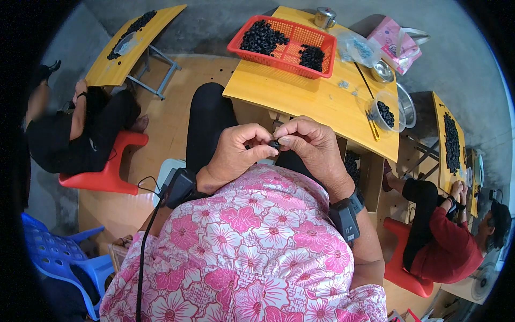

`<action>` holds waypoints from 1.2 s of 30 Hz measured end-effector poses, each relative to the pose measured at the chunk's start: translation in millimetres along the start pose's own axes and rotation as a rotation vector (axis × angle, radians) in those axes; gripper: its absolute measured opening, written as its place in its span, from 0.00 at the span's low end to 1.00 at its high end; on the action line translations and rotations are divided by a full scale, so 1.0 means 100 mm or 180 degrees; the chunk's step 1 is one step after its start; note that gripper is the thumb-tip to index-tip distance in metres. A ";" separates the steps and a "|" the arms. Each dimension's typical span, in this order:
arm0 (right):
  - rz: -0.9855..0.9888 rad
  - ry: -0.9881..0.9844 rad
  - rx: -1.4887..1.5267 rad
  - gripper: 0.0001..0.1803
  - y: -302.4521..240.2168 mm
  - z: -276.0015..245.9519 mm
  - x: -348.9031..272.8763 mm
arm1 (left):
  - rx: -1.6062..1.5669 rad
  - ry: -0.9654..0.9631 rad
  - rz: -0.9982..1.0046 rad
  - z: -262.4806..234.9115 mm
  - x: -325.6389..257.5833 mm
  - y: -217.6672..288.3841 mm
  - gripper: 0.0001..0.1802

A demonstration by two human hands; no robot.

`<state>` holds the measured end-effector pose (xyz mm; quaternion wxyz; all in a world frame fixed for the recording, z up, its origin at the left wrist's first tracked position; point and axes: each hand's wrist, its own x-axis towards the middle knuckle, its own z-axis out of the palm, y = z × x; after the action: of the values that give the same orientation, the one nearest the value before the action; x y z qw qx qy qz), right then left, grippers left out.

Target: Inspecting and sorting small black rubber components from a red basket onto a workspace.

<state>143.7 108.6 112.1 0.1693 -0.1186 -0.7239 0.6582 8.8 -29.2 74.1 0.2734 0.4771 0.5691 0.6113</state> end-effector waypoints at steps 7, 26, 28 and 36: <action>-0.0220 -0.0022 -0.0774 0.04 -0.04 0.01 0.00 | 0.0042 0.0047 -0.0075 0.00 -0.01 -0.01 0.08; 0.1044 -0.0034 0.1074 0.06 0.18 -0.02 0.04 | -0.0087 0.0002 -0.0232 0.03 -0.03 -0.08 0.05; 0.1099 -0.0071 0.1380 0.08 0.23 -0.02 0.05 | -0.0145 0.0005 -0.0281 0.03 -0.03 -0.09 0.05; 0.1119 -0.0131 0.1831 0.06 0.36 -0.07 0.06 | -0.0385 0.0021 -0.0394 0.03 -0.02 -0.04 0.04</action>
<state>139.4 120.7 77.3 0.0650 -0.1756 -0.4803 0.8569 11.4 -28.9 69.5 0.3371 0.4217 0.5605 0.6280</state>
